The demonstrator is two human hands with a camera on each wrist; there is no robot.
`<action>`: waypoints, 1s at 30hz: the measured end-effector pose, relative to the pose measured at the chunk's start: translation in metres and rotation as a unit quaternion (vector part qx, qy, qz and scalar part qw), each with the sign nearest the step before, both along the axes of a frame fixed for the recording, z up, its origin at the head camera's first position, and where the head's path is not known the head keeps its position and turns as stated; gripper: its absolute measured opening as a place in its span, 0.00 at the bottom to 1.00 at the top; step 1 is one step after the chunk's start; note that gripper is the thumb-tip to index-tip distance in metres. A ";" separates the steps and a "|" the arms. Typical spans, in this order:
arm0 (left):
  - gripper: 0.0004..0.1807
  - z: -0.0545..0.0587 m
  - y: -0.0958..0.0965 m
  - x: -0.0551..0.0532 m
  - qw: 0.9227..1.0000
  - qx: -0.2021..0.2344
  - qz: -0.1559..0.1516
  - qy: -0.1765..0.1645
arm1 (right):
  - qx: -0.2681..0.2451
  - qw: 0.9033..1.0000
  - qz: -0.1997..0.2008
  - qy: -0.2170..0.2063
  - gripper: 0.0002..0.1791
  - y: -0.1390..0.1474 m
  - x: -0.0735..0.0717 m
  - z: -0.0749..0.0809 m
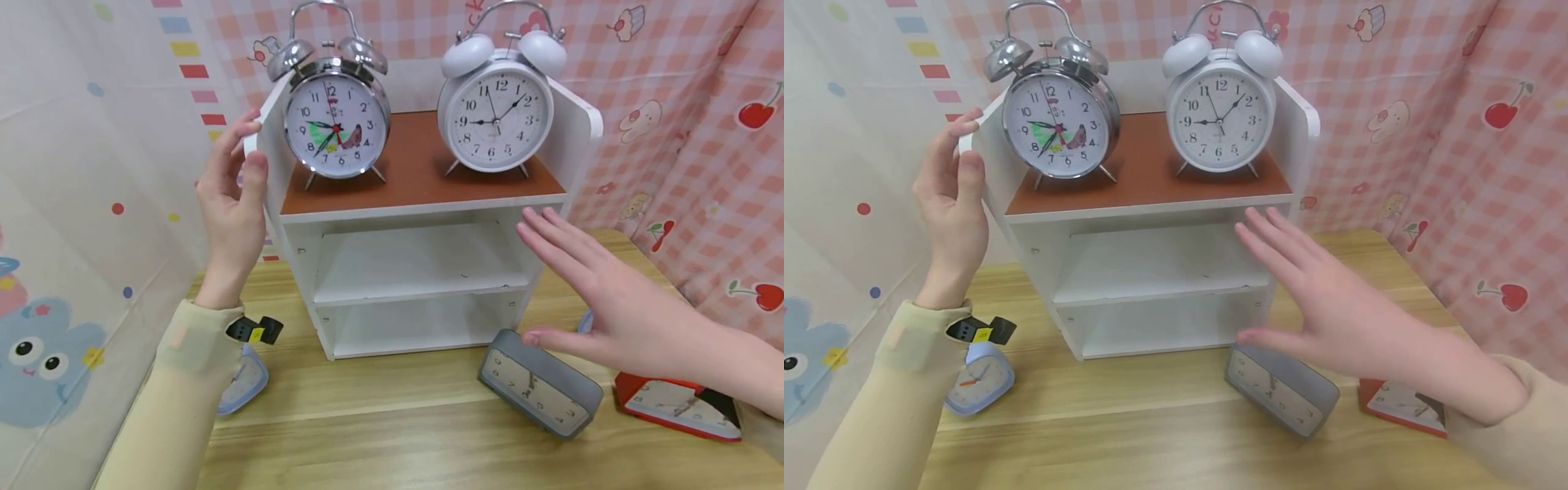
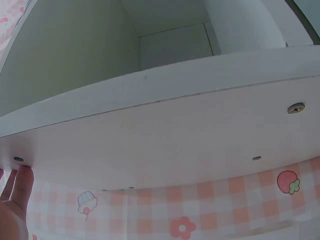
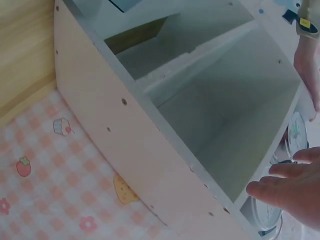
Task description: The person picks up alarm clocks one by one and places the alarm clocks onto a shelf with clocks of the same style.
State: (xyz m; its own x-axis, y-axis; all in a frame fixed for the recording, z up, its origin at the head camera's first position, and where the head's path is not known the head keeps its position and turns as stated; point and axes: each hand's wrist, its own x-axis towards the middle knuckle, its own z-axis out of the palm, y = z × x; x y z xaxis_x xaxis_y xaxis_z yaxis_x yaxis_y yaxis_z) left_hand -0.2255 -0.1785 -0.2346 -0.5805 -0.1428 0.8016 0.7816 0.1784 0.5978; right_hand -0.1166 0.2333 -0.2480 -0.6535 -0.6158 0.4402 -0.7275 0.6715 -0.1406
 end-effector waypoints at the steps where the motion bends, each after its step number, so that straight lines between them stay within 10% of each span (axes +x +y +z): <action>1: 0.37 0.000 0.000 0.000 1.000 0.000 0.000 0.000 | 0.003 1.000 -0.001 -0.001 0.64 0.000 0.000 -0.002; 30: 0.36 0.001 0.000 0.001 1.000 0.005 -0.006 -0.006 | 0.083 0.995 -0.013 -0.046 0.58 -0.001 0.009 -0.051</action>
